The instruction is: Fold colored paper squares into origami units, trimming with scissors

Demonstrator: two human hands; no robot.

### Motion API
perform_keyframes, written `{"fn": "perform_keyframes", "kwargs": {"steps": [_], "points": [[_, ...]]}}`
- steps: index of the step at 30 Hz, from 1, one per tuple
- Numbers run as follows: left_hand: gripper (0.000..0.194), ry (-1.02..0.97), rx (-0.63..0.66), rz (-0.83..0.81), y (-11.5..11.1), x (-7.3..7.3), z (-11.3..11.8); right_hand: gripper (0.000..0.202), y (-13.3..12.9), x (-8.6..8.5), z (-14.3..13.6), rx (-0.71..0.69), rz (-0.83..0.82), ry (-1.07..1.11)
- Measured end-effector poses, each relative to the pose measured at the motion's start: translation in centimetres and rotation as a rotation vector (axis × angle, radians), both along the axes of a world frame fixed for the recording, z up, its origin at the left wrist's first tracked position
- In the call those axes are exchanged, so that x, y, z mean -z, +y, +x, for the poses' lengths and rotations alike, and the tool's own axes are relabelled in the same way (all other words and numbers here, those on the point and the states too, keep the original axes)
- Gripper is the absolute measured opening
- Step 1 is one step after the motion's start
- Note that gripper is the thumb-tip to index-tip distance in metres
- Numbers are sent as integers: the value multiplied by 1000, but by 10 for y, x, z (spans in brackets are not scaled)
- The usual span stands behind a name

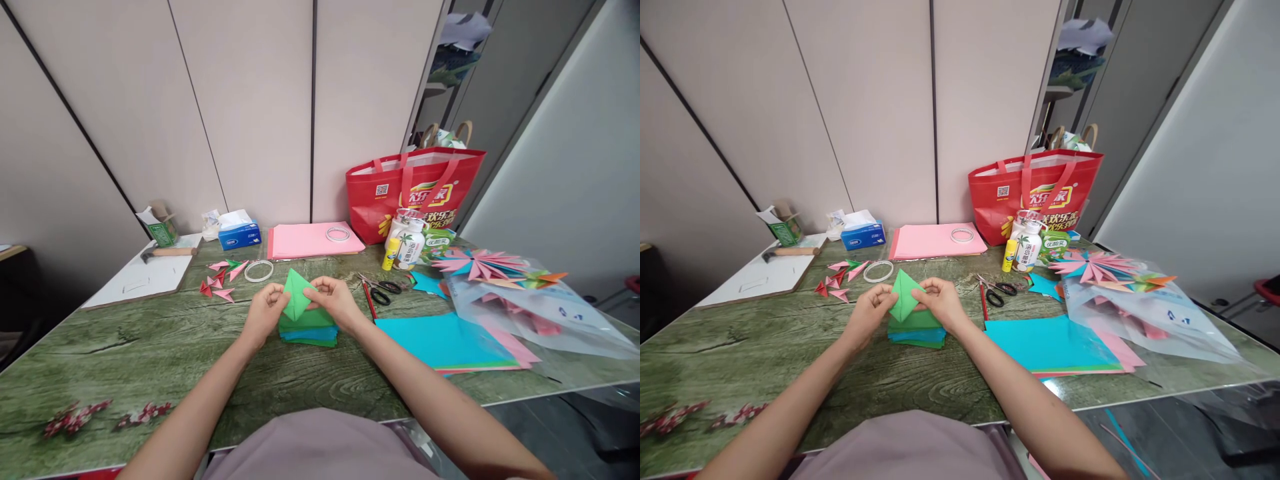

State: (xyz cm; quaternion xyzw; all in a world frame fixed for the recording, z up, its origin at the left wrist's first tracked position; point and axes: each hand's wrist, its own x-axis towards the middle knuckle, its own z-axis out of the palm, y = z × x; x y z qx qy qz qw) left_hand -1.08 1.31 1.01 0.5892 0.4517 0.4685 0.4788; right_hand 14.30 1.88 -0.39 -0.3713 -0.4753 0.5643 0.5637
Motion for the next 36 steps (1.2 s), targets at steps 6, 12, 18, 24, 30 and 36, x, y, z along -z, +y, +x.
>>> {"fn": "perform_keyframes", "kwargs": {"steps": [6, 12, 18, 24, 30, 36], "points": [[38, -103, 58, 29, -3, 0, 3, 35, -2, 2, -4, -44, 12, -75], [31, 6, 55, 128, -4, -2, 1, 31, -2, 1, -3, -24, 40, -79], [30, 143, -26, 235, -8, 5, 2, 17, -2, 9, -5, 160, 172, -389], [26, 336, -34, 357, -13, 10, 2, 15, 1, 13, -9, 148, 168, -345], [32, 132, 3, 196, -8, 5, 2, 25, -8, -3, -9, -110, 72, -49], [31, 14, 124, 107, -7, -1, 0, 43, -8, -7, -4, -218, -26, 124]]}}
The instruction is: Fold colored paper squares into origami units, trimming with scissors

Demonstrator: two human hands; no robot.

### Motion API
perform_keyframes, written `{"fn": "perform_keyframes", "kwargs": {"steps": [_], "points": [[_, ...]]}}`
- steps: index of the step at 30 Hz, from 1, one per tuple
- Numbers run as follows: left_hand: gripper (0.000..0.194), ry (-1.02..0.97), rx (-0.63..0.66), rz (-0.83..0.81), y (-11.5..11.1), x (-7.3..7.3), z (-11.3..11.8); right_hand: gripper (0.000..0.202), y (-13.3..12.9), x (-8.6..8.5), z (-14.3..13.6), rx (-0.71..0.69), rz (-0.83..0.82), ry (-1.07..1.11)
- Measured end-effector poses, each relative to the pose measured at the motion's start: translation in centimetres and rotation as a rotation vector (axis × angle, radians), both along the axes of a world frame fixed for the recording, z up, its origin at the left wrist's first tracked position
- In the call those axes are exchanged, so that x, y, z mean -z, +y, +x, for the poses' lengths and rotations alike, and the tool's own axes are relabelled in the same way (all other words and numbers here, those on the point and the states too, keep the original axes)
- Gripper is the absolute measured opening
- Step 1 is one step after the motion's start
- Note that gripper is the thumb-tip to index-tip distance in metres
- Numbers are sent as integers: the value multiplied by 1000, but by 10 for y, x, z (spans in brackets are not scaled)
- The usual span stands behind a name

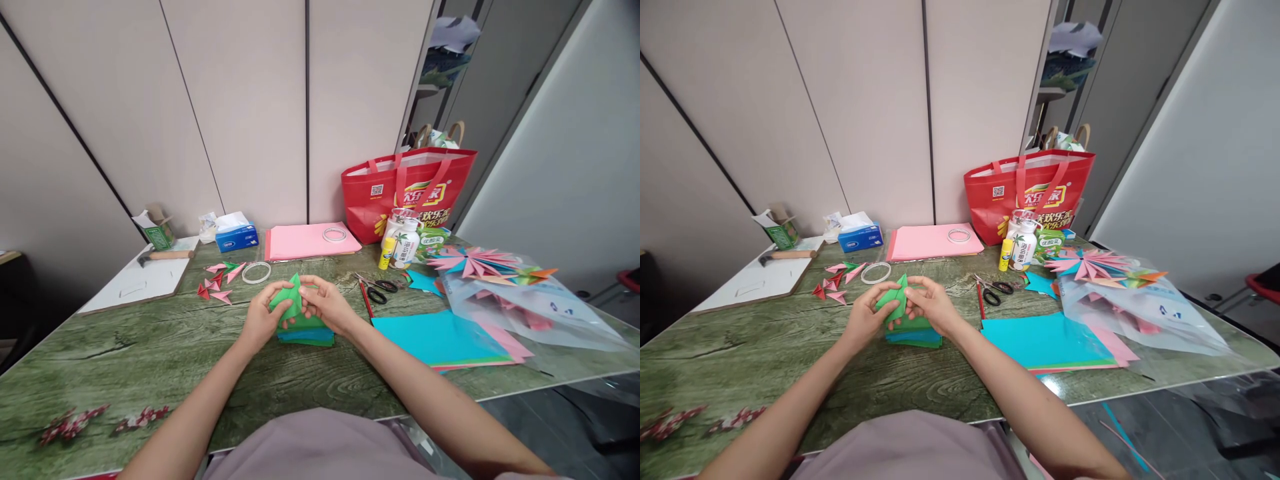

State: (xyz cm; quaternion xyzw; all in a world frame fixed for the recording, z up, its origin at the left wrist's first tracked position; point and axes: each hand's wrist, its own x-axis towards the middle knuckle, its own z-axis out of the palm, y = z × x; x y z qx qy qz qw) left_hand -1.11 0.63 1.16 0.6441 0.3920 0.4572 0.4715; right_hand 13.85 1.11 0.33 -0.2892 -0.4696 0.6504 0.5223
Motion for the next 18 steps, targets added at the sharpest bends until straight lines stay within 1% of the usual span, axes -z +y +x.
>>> {"fn": "perform_keyframes", "kwargs": {"steps": [2, 5, 9, 12, 15, 18], "points": [[27, 22, -3, 16, -1, -1, 0, 43, 0, 2, 1, -6, -3, -45], [24, 51, -23, 37, -2, -1, 0, 40, 1, 3, 2, 34, 5, -126], [20, 93, -29, 76, -5, -2, 2, 32, 0, 0, 4, 86, 83, -187], [20, 112, -26, 75, -7, -4, 2, 30, -1, -3, 5, 86, 106, -172], [22, 80, -37, 44, -8, -5, 2, 33, 0, -3, 4, 84, 92, -135], [25, 71, -12, 39, -9, -6, 2, 31, 1, -2, 4, 96, 86, -132]]}}
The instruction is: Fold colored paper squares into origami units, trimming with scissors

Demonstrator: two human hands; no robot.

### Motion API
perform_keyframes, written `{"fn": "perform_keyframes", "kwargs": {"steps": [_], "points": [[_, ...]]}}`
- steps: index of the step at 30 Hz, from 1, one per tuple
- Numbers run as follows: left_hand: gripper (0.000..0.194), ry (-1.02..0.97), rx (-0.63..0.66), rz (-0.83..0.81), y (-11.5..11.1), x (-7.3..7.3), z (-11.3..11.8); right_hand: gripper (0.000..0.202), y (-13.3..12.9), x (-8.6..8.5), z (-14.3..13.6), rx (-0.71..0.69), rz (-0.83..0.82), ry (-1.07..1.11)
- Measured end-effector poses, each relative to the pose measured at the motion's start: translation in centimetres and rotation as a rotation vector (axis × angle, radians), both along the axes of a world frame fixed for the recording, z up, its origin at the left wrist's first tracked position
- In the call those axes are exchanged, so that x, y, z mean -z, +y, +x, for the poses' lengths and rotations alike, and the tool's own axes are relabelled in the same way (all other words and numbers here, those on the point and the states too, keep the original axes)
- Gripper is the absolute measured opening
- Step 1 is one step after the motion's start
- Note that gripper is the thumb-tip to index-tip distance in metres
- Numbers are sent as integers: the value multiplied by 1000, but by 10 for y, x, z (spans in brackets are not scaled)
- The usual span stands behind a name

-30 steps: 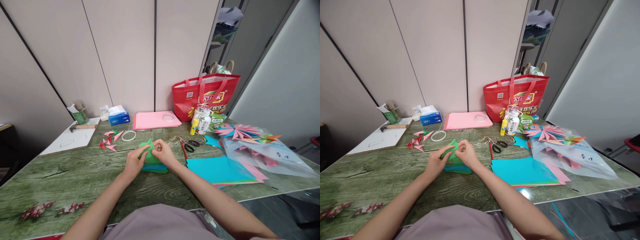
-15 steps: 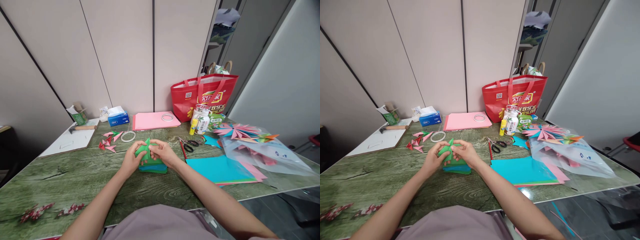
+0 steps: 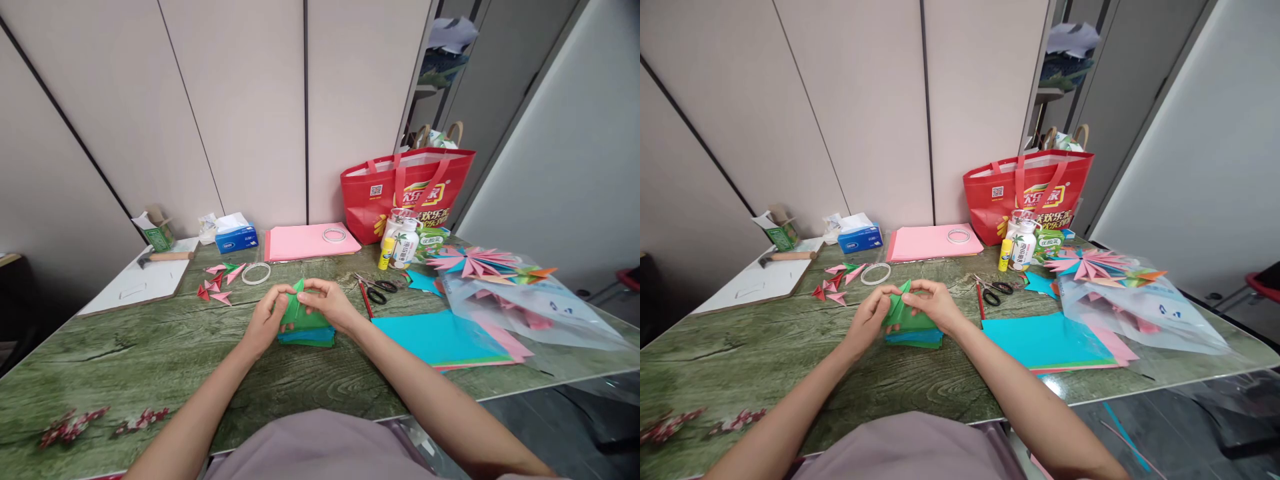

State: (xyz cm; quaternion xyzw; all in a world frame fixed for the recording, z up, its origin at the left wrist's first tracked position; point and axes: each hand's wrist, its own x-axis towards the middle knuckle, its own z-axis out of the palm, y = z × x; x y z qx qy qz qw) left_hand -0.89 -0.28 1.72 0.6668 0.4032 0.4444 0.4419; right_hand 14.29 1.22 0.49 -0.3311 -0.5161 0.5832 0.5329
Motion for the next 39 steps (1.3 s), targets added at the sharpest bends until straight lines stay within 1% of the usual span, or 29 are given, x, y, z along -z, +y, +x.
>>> {"fn": "perform_keyframes", "kwargs": {"steps": [4, 9, 13, 16, 18, 21, 27, 29, 33, 36, 39], "points": [[27, 60, -22, 52, 0, -1, 2, 28, 1, 1, 0, 9, 2, 11], [22, 102, -23, 72, -1, 1, 3, 29, 1, -1, 0, -6, -46, 108], [23, 64, -5, 50, -1, 2, 3, 25, 2, -1, 2, 35, -53, 110], [29, 29, 1, 18, -1, 3, 4, 22, 4, 0, 3, 68, -53, 96], [32, 36, 8, 18, -1, 4, 5, 21, 5, 2, 3, 76, -47, 91], [32, 63, 30, 26, 1, 6, 5, 20, 6, 4, 3, 88, -26, 70], [32, 24, 22, -29, 4, 10, 5, 28, 7, 4, 3, 85, -83, 103], [32, 15, 34, -62, 5, 10, 5, 29, 8, 4, 4, 122, -73, 77], [24, 47, 127, -86, 5, 10, 7, 27, 9, 5, 4, 219, -1, -44], [23, 18, 140, -123, 5, 10, 7, 28, 8, 7, 3, 179, 14, -52], [25, -42, 112, -153, 6, 11, 6, 30, 6, 7, 3, 70, 49, -8]]}}
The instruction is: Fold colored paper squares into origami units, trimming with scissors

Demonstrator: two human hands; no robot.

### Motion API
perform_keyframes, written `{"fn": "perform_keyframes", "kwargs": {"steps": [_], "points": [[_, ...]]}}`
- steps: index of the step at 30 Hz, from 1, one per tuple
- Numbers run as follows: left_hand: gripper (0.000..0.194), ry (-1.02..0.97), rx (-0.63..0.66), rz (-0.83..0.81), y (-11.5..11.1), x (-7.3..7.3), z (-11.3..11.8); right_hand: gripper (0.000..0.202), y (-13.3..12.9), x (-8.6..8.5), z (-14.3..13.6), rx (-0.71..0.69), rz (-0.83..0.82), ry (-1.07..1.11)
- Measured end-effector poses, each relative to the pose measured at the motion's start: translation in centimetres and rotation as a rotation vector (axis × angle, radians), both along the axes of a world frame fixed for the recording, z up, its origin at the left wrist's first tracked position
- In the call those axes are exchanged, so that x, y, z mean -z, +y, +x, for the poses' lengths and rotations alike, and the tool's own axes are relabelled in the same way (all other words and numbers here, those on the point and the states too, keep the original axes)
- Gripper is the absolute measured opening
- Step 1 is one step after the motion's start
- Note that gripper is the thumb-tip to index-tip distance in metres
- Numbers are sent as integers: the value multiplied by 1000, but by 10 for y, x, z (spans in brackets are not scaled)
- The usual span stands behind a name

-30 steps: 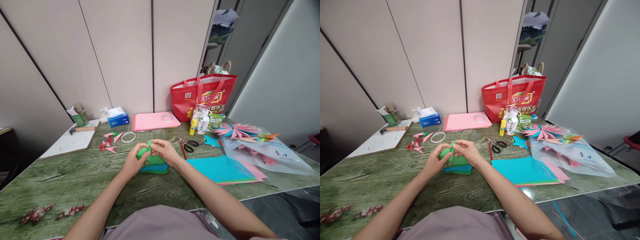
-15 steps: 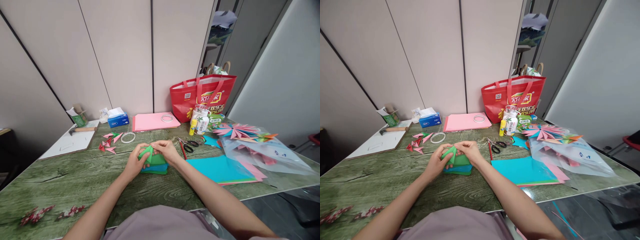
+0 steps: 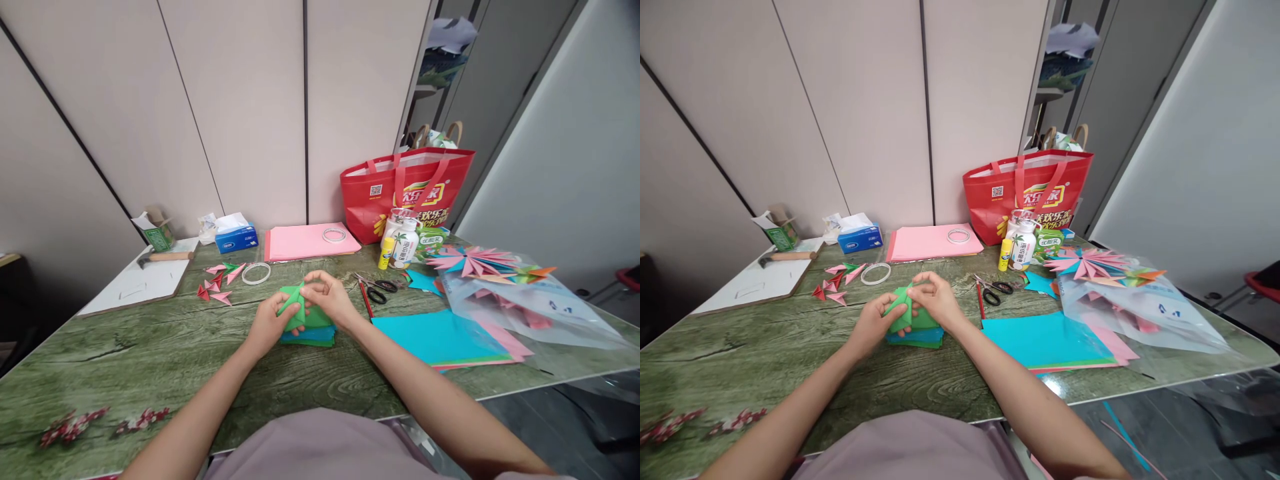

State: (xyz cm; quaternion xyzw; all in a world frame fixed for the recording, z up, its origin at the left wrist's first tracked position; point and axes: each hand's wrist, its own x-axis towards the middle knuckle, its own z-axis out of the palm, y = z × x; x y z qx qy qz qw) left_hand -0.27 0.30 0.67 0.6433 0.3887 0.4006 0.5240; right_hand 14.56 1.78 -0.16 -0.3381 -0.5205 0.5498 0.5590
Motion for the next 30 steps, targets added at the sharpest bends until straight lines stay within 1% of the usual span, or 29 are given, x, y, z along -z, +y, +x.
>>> {"fn": "perform_keyframes", "kwargs": {"steps": [3, 5, 9, 12, 15, 23, 30], "points": [[27, -45, -25, -19, 2, 1, -2, 30, -1, 0, 1, -75, 49, -65], [28, -58, -12, -44, 3, 2, -2, 28, 0, 1, 2, -73, 46, -110], [32, -96, 40, -155, 5, 2, -4, 30, 3, 5, 4, -49, 47, -133], [35, -98, 56, -235, 6, 0, -6, 30, 4, 5, 4, -39, 46, -146], [36, -73, 109, -289, 5, -4, -10, 30, 3, 4, 5, -39, 18, -135], [38, -88, 230, -366, 6, -5, -15, 30, 2, 2, 4, -38, -11, -122], [36, -118, 262, -392, 6, -3, -15, 29, 3, 4, 3, -26, -17, -166]]}}
